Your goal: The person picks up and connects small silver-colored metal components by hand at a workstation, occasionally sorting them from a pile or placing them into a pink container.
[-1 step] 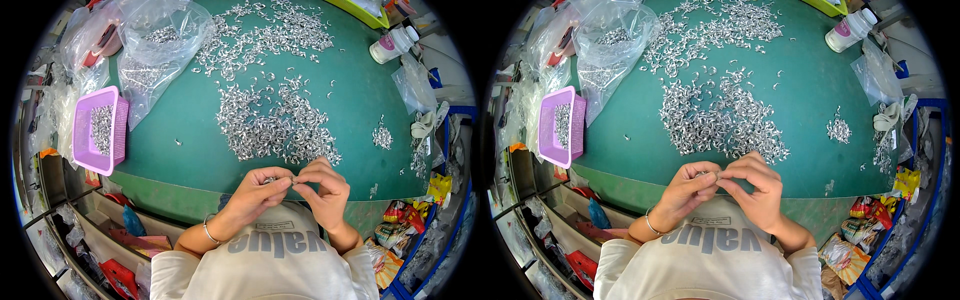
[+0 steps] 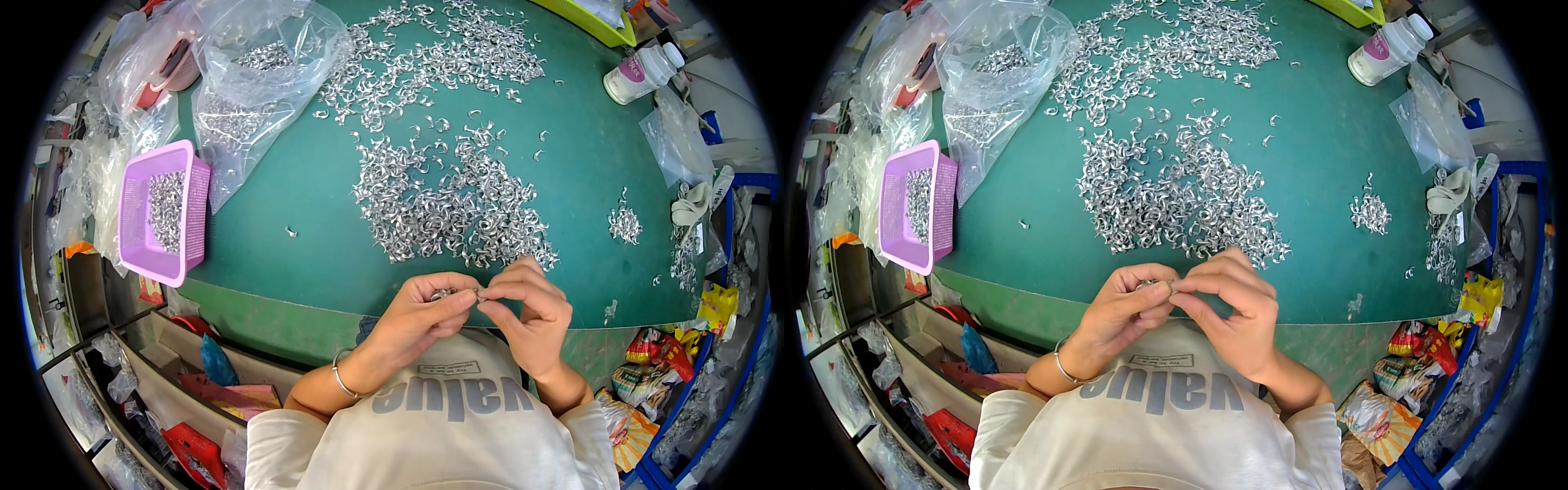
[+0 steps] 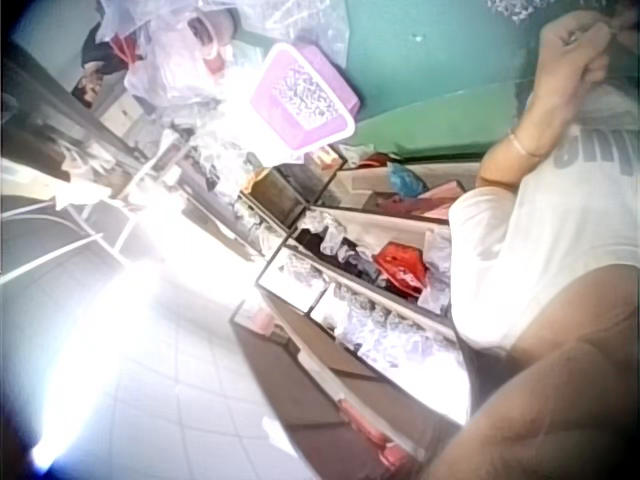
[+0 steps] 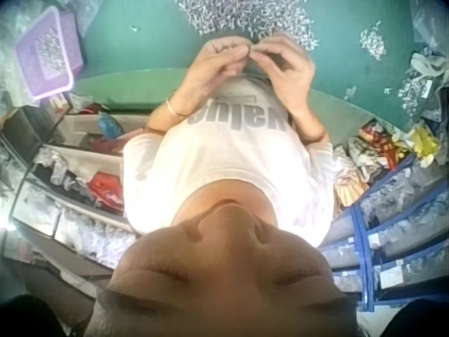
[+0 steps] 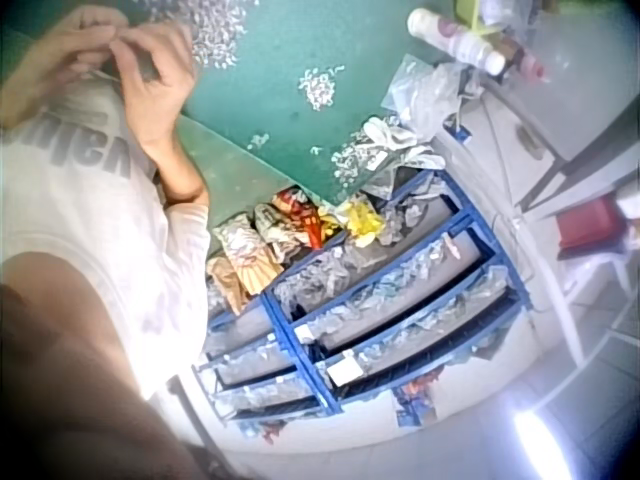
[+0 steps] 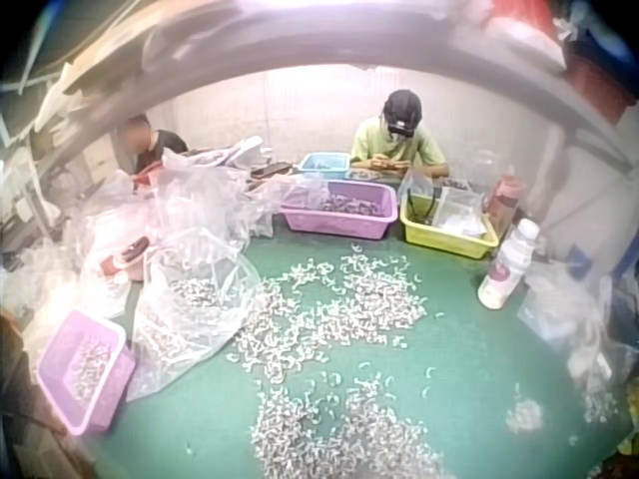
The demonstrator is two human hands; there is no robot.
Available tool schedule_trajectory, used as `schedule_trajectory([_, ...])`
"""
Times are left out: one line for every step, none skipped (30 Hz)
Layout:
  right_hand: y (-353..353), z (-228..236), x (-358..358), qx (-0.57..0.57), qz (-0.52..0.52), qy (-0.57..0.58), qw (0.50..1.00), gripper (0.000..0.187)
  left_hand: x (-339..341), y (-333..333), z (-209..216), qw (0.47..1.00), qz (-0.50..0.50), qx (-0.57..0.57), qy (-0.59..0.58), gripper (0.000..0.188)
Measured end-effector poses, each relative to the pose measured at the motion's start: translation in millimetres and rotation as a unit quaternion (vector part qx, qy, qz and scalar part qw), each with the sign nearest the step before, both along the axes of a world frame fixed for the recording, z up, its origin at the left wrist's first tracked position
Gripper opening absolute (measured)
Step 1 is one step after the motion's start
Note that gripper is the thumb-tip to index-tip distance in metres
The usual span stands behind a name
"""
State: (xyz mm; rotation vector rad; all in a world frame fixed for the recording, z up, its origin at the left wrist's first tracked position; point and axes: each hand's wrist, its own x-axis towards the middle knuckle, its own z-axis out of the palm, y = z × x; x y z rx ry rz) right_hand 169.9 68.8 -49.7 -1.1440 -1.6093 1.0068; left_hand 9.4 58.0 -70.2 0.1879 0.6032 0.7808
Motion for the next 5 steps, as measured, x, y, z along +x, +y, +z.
schedule_trajectory([-0.4, 1.4, -0.4, 0.014, -0.002, -0.013, 1.000, 0.019, 0.3, 0.1, 0.1, 1.000, 0.000, 0.004, -0.001, 0.017])
schedule_trajectory([-0.9, 3.0, -1.1, 0.028, -0.004, -0.027, 0.999, 0.019, 0.3, 0.0, 0.0, 1.000, 0.000, 0.005, -0.004, 0.017])
schedule_trajectory([-1.4, 4.5, -1.5, 0.043, -0.005, -0.040, 0.998, 0.020, 0.4, -0.2, -0.4, 1.000, 0.000, 0.007, -0.006, 0.017])
schedule_trajectory([-1.7, 6.2, -1.6, 0.052, -0.004, -0.048, 0.997, 0.020, 0.3, -0.3, -1.0, 1.000, 0.000, 0.009, -0.009, 0.017])
schedule_trajectory([-2.1, 7.7, -1.6, 0.062, -0.003, -0.057, 0.996, 0.020, 0.2, -1.0, -2.6, 1.000, 0.002, 0.014, -0.017, 0.018])
